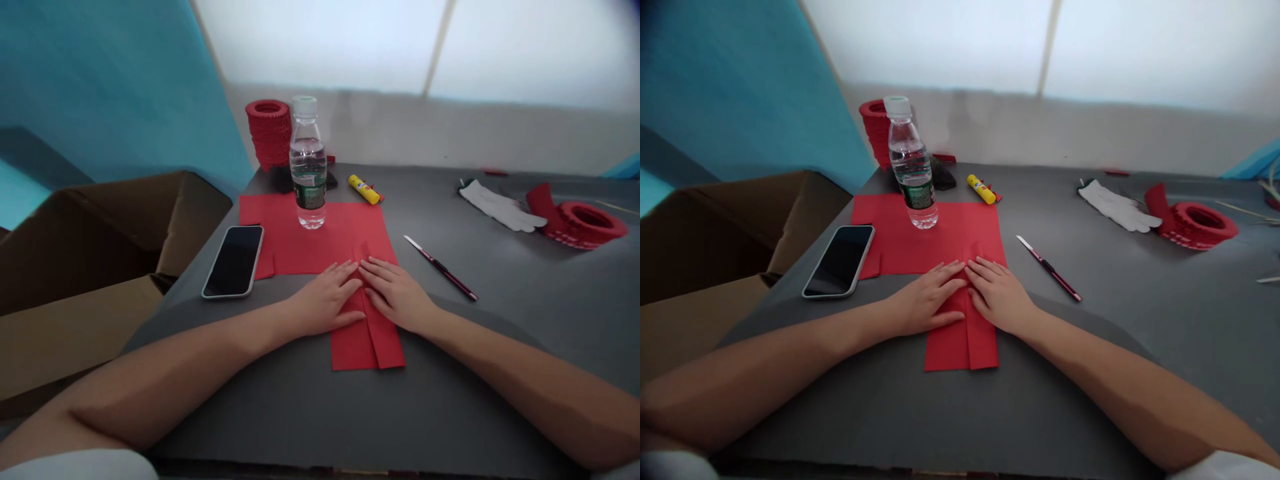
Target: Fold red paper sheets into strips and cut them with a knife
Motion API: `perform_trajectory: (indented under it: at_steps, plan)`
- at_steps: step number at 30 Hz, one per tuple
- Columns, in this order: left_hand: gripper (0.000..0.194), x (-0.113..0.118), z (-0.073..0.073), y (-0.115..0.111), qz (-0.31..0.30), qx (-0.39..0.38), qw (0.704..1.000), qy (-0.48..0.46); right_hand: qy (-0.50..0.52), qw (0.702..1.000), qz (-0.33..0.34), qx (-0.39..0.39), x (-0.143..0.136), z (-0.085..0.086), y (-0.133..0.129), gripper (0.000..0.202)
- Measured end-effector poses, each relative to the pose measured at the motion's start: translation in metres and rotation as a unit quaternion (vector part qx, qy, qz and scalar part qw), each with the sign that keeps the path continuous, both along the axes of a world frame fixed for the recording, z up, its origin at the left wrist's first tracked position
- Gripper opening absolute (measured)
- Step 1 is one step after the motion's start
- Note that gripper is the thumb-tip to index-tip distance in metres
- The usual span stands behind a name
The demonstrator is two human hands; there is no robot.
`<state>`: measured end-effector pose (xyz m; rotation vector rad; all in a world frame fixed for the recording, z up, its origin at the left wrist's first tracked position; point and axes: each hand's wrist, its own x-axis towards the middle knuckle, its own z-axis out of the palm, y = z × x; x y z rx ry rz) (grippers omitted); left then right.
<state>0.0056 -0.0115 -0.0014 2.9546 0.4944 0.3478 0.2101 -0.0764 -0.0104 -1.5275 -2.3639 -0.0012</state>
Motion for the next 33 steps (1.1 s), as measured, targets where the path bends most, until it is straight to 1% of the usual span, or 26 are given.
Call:
perform_trajectory:
  at_steps: [3, 6, 10, 12, 16, 21, 27, 29, 33]
  plan:
    - [0.057, 0.000, -0.001, 0.001, -0.004, -0.009, 1.000, -0.003, -0.001, 1.000, -0.005, -0.004, -0.001, 0.001, 0.000, 0.047]
    - [0.061, 0.002, -0.001, 0.001, 0.001, -0.021, 1.000, 0.001, 0.007, 1.000, -0.010, -0.007, -0.002, 0.003, 0.000, 0.047]
    - [0.073, 0.005, -0.001, -0.002, 0.032, -0.041, 0.999, 0.008, -0.001, 1.000, -0.017, -0.008, -0.003, 0.003, 0.000, 0.046]
    - [0.075, 0.006, 0.000, -0.004, 0.049, -0.044, 0.998, 0.012, -0.012, 1.000, -0.024, -0.003, -0.004, 0.004, 0.000, 0.046]
    - [0.073, 0.007, 0.001, -0.006, 0.054, -0.039, 0.998, 0.023, -0.022, 0.999, -0.035, 0.001, -0.006, 0.007, 0.000, 0.045]
    - [0.073, 0.007, 0.001, -0.006, 0.050, -0.030, 0.998, 0.032, -0.015, 0.999, -0.026, -0.011, -0.006, 0.010, -0.001, 0.045]
    - [0.069, 0.007, 0.001, -0.007, 0.049, -0.022, 0.998, 0.025, 0.043, 0.998, -0.032, 0.014, -0.004, 0.007, 0.000, 0.043]
    - [0.068, 0.007, 0.002, -0.006, 0.049, -0.021, 0.998, 0.019, 0.071, 0.997, -0.007, -0.007, 0.001, 0.009, 0.002, 0.043]
    - [0.066, 0.007, 0.002, -0.005, 0.048, -0.027, 0.998, 0.010, 0.098, 0.983, 0.117, -0.097, 0.021, 0.017, 0.006, 0.046]
